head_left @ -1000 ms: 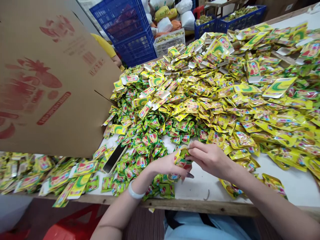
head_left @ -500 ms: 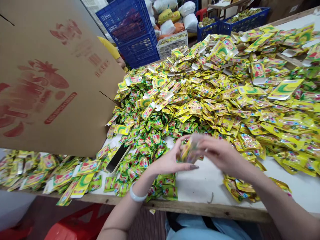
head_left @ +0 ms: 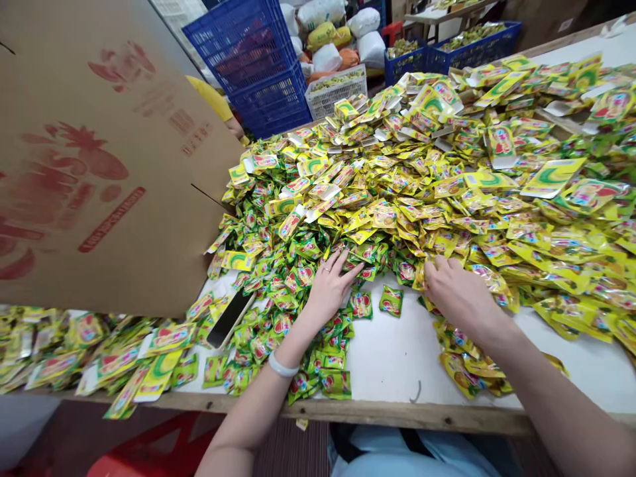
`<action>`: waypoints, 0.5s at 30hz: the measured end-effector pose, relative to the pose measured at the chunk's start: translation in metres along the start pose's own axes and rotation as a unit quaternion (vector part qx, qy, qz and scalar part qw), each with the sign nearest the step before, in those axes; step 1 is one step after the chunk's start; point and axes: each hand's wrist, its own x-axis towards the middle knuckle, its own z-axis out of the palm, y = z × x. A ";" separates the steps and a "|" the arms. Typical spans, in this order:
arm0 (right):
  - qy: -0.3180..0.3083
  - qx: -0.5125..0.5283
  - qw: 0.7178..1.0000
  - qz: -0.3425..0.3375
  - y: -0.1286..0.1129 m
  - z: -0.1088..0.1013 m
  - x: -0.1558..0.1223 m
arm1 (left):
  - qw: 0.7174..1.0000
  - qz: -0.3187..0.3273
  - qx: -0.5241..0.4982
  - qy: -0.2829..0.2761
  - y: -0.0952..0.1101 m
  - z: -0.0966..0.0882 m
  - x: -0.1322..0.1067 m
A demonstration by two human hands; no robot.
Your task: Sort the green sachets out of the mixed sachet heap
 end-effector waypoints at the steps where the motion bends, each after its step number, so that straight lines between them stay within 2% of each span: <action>1: -0.030 0.013 0.999 -0.004 0.002 -0.007 0.000 | 1.000 -0.005 -0.019 -0.003 -0.003 0.001 -0.001; 3: -0.037 0.065 0.997 -0.011 0.016 -0.017 0.000 | 0.996 -0.019 -0.088 -0.007 -0.007 -0.001 -0.001; 4: -0.003 0.102 0.995 -0.018 0.025 -0.018 0.000 | 0.990 -0.031 -0.135 -0.003 -0.007 -0.003 -0.001; 6: 0.127 0.205 0.970 -0.033 0.039 -0.013 0.002 | 0.969 -0.070 -0.234 0.029 -0.003 -0.013 0.001; 7: 0.188 0.279 0.941 -0.043 0.041 -0.008 0.003 | 0.953 -0.095 -0.281 0.057 0.002 -0.020 0.003; 8: 0.225 0.369 0.900 -0.052 0.039 -0.002 0.004 | 0.934 -0.120 -0.326 0.086 0.008 -0.028 0.005; 9: 0.231 0.471 0.849 -0.058 0.033 0.004 0.005 | 0.911 -0.144 -0.370 0.111 0.016 -0.035 0.007; 10: 0.208 0.575 0.789 -0.063 0.023 0.010 0.006 | 0.887 -0.167 -0.413 0.123 0.025 -0.042 0.009; 12: 0.112 0.735 0.666 -0.069 -0.002 0.018 0.007 | 0.835 -0.205 -0.499 0.109 0.044 -0.053 0.011; 13: 0.069 0.778 0.620 -0.072 -0.014 0.020 0.008 | 0.808 -0.224 -0.537 0.089 0.053 -0.055 0.012; 14: 0.043 0.802 0.591 -0.074 -0.026 0.021 0.009 | 0.781 -0.242 -0.572 0.070 0.061 -0.056 0.012; 15: 0.034 0.811 0.579 -0.074 -0.034 0.020 0.009 | 0.754 -0.258 -0.602 0.058 0.068 -0.056 0.011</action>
